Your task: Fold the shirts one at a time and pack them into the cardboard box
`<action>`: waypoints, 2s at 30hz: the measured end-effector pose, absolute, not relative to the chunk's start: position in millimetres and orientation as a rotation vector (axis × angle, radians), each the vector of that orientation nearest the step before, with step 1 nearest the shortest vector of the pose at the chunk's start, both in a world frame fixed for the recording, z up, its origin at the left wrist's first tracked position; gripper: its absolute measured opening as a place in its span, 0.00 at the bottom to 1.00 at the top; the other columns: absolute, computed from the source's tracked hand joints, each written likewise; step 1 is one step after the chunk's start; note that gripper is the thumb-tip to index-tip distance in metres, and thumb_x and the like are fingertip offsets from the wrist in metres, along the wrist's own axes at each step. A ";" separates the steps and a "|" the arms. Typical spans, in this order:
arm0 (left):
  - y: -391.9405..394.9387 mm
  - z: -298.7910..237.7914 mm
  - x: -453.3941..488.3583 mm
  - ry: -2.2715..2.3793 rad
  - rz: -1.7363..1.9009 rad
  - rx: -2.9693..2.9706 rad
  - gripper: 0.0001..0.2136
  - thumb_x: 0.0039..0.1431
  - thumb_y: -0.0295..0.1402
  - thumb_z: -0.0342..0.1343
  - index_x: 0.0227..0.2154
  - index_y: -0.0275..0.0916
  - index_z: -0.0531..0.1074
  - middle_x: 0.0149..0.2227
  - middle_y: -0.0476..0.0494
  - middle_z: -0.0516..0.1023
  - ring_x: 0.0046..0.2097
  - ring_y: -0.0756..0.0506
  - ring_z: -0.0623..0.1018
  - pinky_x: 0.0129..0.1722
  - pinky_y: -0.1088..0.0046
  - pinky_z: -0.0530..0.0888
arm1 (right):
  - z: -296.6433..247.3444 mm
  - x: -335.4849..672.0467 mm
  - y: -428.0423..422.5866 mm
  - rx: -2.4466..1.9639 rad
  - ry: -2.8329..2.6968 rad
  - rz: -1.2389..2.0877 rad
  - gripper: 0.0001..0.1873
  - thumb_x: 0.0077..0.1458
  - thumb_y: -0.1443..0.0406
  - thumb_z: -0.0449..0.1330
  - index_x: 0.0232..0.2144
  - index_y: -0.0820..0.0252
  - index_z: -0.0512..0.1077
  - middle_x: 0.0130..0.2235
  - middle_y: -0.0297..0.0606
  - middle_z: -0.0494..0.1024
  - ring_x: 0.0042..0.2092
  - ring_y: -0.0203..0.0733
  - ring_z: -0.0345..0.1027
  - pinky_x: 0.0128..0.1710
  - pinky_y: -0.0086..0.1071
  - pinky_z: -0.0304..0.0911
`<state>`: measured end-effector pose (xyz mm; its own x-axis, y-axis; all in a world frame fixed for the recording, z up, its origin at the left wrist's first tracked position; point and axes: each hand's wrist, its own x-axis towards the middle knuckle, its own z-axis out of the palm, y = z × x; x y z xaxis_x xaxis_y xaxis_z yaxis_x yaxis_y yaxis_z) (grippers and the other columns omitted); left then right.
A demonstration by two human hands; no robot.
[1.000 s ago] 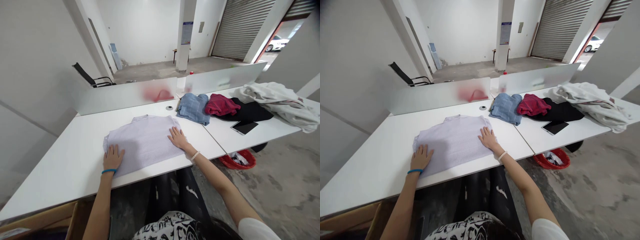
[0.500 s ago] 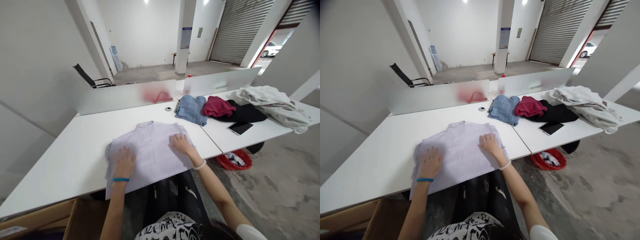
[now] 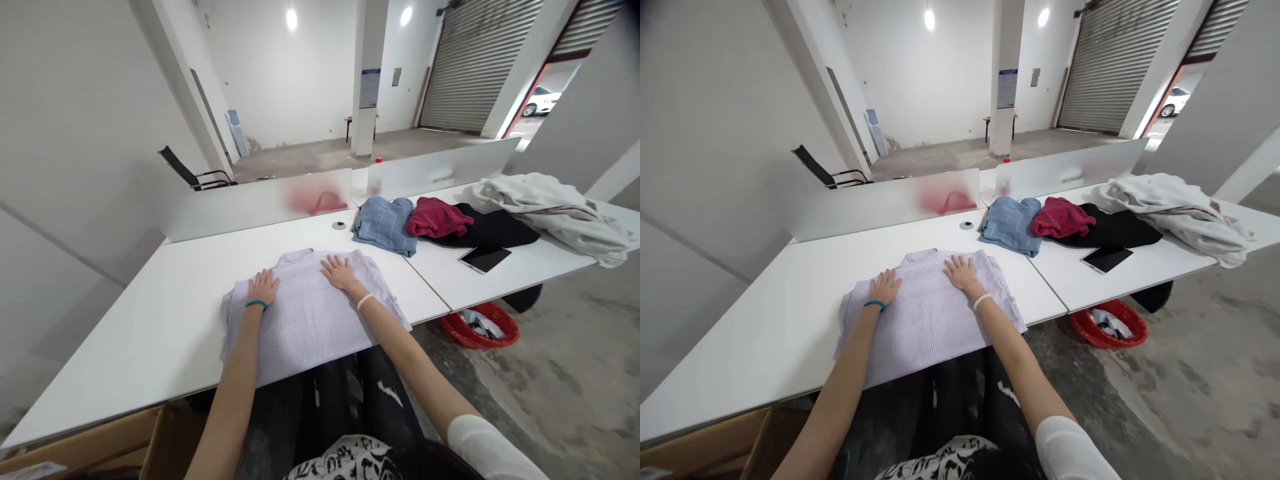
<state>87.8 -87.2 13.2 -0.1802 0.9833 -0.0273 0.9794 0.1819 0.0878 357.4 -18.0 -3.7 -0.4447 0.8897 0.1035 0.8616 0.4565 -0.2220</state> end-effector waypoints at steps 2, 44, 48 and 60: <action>-85.9 18.2 65.8 2.424 0.060 1.894 0.30 0.63 0.43 0.35 0.63 0.30 0.50 0.66 0.32 0.49 0.66 0.35 0.51 0.62 0.52 0.50 | -4.8 377.4 -8.1 -1.655 -2.404 0.211 0.29 0.65 0.54 0.37 0.63 0.62 0.53 0.66 0.49 0.49 0.66 0.55 0.38 0.61 0.58 0.32; -213.5 39.2 234.2 1.275 0.262 2.453 0.27 0.66 0.45 0.32 0.64 0.40 0.50 0.66 0.44 0.51 0.66 0.45 0.50 0.64 0.57 0.51 | -2.8 414.6 -210.6 -0.953 -0.284 1.306 0.27 0.47 0.57 0.63 0.50 0.61 0.68 0.52 0.38 0.73 0.54 0.43 0.65 0.52 0.35 0.64; -143.2 37.2 214.8 1.813 0.249 2.320 0.30 0.65 0.46 0.31 0.63 0.30 0.50 0.66 0.36 0.49 0.67 0.39 0.48 0.64 0.54 0.44 | -1.8 407.2 -212.4 -1.006 -0.214 1.220 0.28 0.45 0.59 0.63 0.50 0.61 0.68 0.51 0.37 0.74 0.53 0.42 0.66 0.52 0.35 0.64; -70.8 -3.9 202.2 2.080 0.554 1.888 0.30 0.61 0.42 0.42 0.62 0.30 0.54 0.67 0.35 0.46 0.67 0.36 0.42 0.63 0.53 0.35 | 13.7 410.7 -202.4 -1.120 -0.104 1.003 0.30 0.45 0.57 0.60 0.51 0.63 0.68 0.55 0.41 0.70 0.53 0.43 0.66 0.53 0.36 0.63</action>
<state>202.2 -70.8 -3.9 -0.1086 0.9928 0.0507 0.8867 0.0736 0.4565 410.7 -202.4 13.7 0.5806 0.7121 -0.3947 -0.6164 0.0678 -0.7845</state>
